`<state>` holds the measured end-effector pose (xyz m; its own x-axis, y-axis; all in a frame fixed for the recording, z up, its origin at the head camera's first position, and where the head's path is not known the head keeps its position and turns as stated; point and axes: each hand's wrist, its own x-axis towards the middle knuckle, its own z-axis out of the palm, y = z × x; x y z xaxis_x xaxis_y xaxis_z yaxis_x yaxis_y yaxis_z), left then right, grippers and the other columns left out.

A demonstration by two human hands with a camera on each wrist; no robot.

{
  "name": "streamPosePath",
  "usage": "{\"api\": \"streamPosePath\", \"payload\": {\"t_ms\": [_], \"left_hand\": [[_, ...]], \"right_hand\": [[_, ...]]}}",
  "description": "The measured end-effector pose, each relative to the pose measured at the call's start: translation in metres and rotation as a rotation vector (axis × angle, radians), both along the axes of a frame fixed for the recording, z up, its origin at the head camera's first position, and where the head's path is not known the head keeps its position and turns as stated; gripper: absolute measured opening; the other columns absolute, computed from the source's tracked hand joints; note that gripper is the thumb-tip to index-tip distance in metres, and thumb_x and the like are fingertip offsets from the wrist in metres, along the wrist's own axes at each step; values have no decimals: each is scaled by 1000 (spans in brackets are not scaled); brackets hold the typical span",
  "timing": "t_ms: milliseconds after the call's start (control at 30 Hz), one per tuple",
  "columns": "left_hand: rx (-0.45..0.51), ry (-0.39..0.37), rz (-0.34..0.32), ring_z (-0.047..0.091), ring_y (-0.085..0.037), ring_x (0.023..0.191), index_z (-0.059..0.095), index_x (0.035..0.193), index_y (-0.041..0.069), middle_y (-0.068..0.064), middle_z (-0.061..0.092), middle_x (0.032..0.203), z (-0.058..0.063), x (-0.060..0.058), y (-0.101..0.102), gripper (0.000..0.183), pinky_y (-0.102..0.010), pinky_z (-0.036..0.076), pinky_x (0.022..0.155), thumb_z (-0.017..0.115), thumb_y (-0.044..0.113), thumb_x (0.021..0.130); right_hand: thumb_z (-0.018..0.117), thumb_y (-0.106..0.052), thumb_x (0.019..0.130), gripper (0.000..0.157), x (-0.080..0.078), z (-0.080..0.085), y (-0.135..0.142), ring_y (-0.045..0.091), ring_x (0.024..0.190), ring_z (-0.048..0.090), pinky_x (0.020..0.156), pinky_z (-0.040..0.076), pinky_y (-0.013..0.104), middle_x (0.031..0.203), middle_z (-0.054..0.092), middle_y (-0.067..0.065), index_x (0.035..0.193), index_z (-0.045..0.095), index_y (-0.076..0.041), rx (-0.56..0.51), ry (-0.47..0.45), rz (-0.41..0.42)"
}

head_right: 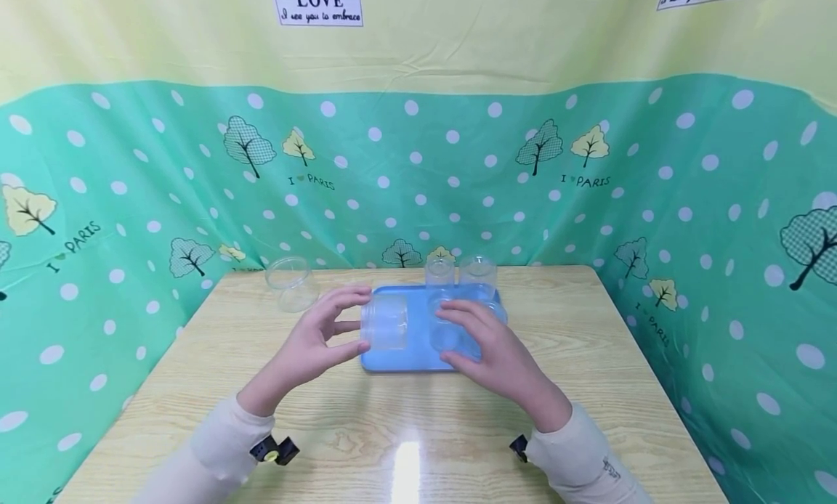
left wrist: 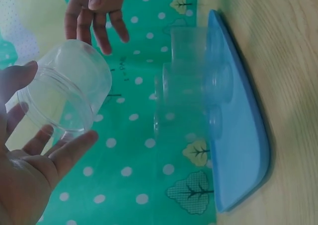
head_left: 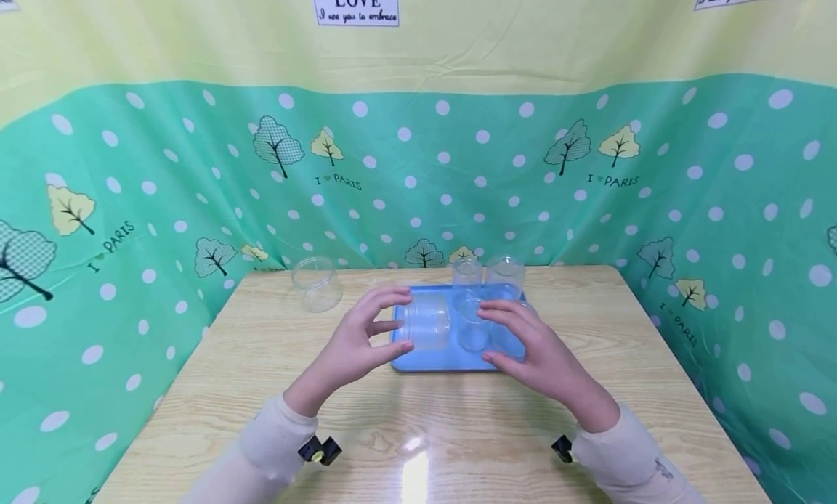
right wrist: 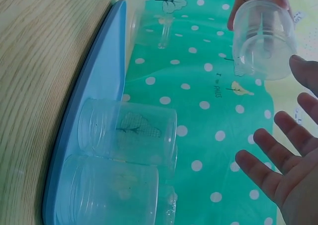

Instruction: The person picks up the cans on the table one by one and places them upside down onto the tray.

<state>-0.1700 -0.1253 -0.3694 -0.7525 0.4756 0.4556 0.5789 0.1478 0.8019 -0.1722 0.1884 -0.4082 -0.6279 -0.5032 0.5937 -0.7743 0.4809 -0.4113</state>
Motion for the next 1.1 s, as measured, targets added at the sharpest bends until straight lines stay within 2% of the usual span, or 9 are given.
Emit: {"api": "streamPosePath", "payload": {"t_ms": [233,433,767,1100], "left_hand": [[52,-12,-31,44,-23,131,51,130,4,-11,42,143,-6,6,4,56,-41,53,93,76,0,80],[68,-43,-35,44,-21,131,51,130,4,-9,41,144,-9,11,7,56,-40,53,95,75,0,80],[134,-80,-49,44,-19,132,50,129,1,-17,39,145,-17,14,11,56,-42,51,97,74,-4,79],[173,-63,-80,42,-30,134,50,129,-2,-20,39,144,-22,14,17,57,-47,50,96,74,-8,78]], "right_hand": [[79,-21,80,66,1,-1,-2,19,132,44,107,38,19,140,49,5,139,49,-22,-40,-1,40],[80,-23,80,68,2,-2,-3,18,133,42,108,39,21,143,47,1,140,48,-24,-51,-38,41],[80,-24,79,70,5,-2,-6,19,135,40,108,40,24,146,43,0,141,46,-24,-78,-80,53],[80,-25,80,71,5,-4,-8,19,137,38,108,39,23,148,40,-1,142,45,-23,-90,-102,83]]}}
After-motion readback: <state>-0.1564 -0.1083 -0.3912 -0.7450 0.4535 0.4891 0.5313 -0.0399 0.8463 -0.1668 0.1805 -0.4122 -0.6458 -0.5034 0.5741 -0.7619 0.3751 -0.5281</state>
